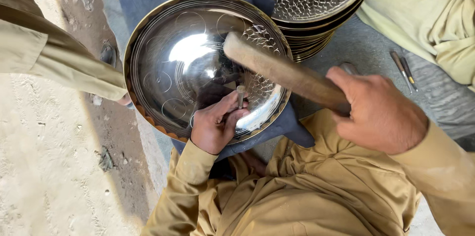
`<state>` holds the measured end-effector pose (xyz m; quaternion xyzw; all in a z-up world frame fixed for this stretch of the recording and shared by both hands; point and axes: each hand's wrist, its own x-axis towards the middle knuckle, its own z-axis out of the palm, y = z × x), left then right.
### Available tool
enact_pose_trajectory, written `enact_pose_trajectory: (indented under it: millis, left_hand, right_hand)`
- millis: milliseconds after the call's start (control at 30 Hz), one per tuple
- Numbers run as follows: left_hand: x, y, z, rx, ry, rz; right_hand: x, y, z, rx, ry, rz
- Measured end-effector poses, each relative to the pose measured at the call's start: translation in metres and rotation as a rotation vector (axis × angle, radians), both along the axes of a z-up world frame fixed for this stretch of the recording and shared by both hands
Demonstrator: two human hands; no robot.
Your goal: The person uses a hammer and a small metal punch to create a textured pattern on a large, shiny metal plate. They hold the plate steady with one hand while striking the punch with the hammer in the other hand, working systematically across the surface.
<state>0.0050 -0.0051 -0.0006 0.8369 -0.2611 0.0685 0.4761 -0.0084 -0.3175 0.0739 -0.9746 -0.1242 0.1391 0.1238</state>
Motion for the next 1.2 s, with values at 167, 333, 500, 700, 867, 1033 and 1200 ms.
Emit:
enact_pose_trajectory:
  millis: [167, 333, 500, 700, 867, 1033, 1200]
  left_hand:
    - [0.008, 0.006, -0.004, 0.022, 0.020, -0.065]
    - [0.019, 0.013, -0.007, 0.067, -0.070, -0.162]
    - [0.011, 0.012, -0.007, 0.031, -0.033, -0.116]
    - [-0.006, 0.001, 0.001, -0.016, 0.030, 0.076]
    - [-0.018, 0.004, 0.008, -0.017, -0.065, 0.186]
    - [-0.050, 0.041, 0.019, -0.518, -0.007, 0.577]
    - [-0.077, 0.077, 0.019, -0.484, 0.111, 0.764]
  right_hand:
    - [-0.008, 0.007, 0.005, 0.092, -0.152, -0.113]
    - [-0.024, 0.013, -0.007, 0.377, -0.336, -0.259]
    - [-0.016, 0.011, -0.009, 0.252, -0.224, -0.114]
    - [0.013, 0.021, 0.016, 0.197, -0.138, 0.050]
    - [0.013, 0.020, 0.008, -0.147, -0.026, 0.082]
    - [-0.031, 0.035, -0.025, -0.122, -0.224, 0.055]
    - [-0.043, 0.045, -0.047, -0.335, -0.228, 0.053]
